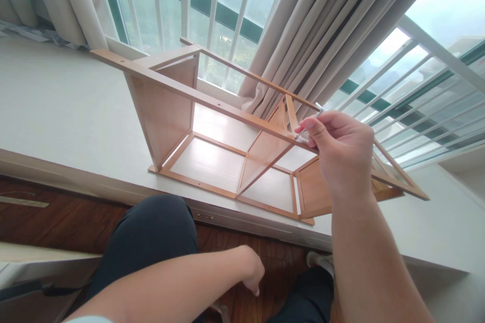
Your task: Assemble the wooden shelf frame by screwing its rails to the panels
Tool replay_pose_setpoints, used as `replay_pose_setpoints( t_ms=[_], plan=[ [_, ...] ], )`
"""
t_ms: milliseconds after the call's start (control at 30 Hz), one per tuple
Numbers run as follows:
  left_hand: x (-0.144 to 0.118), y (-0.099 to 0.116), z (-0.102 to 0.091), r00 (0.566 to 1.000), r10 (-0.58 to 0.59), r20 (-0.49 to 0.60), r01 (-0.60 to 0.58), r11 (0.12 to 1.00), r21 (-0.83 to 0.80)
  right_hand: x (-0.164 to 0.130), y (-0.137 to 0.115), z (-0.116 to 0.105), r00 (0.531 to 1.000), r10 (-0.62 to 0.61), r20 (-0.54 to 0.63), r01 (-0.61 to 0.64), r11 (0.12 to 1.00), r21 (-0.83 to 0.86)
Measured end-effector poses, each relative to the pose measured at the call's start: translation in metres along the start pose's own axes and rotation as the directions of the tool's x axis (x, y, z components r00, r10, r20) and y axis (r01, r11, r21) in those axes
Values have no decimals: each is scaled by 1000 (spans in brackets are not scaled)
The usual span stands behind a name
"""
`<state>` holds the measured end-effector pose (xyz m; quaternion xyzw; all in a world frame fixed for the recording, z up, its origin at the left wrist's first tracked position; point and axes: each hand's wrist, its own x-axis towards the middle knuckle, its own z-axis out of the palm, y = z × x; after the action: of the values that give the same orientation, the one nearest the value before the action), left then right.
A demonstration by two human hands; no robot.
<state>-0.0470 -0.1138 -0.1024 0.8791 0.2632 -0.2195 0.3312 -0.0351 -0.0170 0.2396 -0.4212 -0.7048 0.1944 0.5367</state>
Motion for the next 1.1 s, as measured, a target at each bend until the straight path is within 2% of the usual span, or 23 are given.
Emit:
replay_pose_setpoints(
  t_ms=[367,567,767,900,1100],
  plan=[
    [-3,1,-4,997,-17,79,15,1000,27,-1,0,-1,999,-8,40,8,1000,10],
    [1,-1,1,1000,-10,-18,9,1000,-20,-2,-2,-2,999,-13,52,14,1000,-12],
    [3,-2,2,1000,-1,-15,1,1000,4,-3,-1,-4,997,3,73,-5,1000,30],
    [7,-4,7,996,-10,-87,6,999,-44,-3,-1,-3,997,-6,72,4,1000,28],
    [3,-2,4,998,-19,-57,16,999,-43,-4,-1,-4,997,-16,71,15,1000,18]
  ],
)
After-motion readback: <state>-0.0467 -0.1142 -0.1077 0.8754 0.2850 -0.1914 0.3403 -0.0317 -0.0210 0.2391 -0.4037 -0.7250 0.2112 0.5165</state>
